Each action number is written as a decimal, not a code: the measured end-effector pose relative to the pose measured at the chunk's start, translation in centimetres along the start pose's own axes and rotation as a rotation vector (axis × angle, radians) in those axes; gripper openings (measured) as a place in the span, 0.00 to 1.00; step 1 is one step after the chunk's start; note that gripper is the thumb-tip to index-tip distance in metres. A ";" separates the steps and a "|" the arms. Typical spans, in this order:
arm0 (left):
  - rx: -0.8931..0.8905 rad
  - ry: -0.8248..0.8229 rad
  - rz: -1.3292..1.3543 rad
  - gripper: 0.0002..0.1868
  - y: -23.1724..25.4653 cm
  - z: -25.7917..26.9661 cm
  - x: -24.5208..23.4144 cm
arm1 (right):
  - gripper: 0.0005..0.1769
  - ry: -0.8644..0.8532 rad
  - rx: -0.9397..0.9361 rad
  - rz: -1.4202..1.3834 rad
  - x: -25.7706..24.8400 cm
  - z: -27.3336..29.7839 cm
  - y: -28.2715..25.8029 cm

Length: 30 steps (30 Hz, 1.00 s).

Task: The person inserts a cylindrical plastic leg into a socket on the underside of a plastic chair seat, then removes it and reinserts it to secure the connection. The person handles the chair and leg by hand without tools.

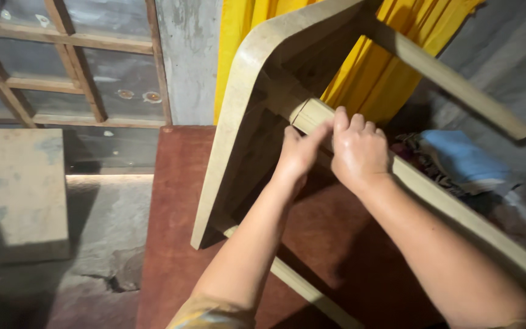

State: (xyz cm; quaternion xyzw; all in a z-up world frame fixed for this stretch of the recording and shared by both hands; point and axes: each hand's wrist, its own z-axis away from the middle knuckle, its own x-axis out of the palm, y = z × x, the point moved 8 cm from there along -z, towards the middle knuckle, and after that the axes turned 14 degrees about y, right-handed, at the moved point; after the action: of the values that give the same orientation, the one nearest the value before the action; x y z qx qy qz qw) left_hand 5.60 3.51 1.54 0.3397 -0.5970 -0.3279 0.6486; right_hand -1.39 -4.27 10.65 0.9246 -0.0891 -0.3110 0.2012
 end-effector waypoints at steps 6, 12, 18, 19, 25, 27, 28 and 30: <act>1.260 0.468 -0.595 0.46 11.4 9.6 -6.4 | 0.32 0.096 -0.043 0.002 -0.4 -0.5 -0.4; 1.064 0.311 -0.398 0.41 17.4 1.4 -9.4 | 0.37 0.060 -0.096 -0.011 -0.4 -1.5 -1.1; 0.959 0.364 -0.431 0.42 13.6 -1.1 -10.5 | 0.36 -0.136 -0.162 0.029 0.9 -2.3 -0.9; 0.922 0.446 -0.480 0.45 12.8 -1.4 -11.3 | 0.33 -0.187 -0.148 -0.017 1.5 -2.3 -0.6; 1.268 0.283 -0.503 0.45 13.1 1.0 -9.8 | 0.38 0.003 -0.169 -0.040 2.0 -3.7 -0.3; 1.166 0.281 -0.516 0.42 13.4 0.4 -10.2 | 0.38 0.031 -0.153 -0.064 2.2 -4.0 -0.4; 1.135 0.273 -0.514 0.41 13.5 0.2 -10.2 | 0.38 0.040 -0.146 -0.059 2.2 -3.9 -0.5; 1.093 0.253 -0.499 0.41 13.8 -0.1 -10.5 | 0.37 0.041 -0.126 -0.059 2.0 -3.8 -0.6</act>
State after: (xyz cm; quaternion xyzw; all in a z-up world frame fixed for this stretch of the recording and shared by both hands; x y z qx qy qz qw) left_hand 5.27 19.86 7.26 0.7891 -0.4994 -0.0736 0.3501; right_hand 2.53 -3.14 12.09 0.9185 -0.0381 -0.3027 0.2516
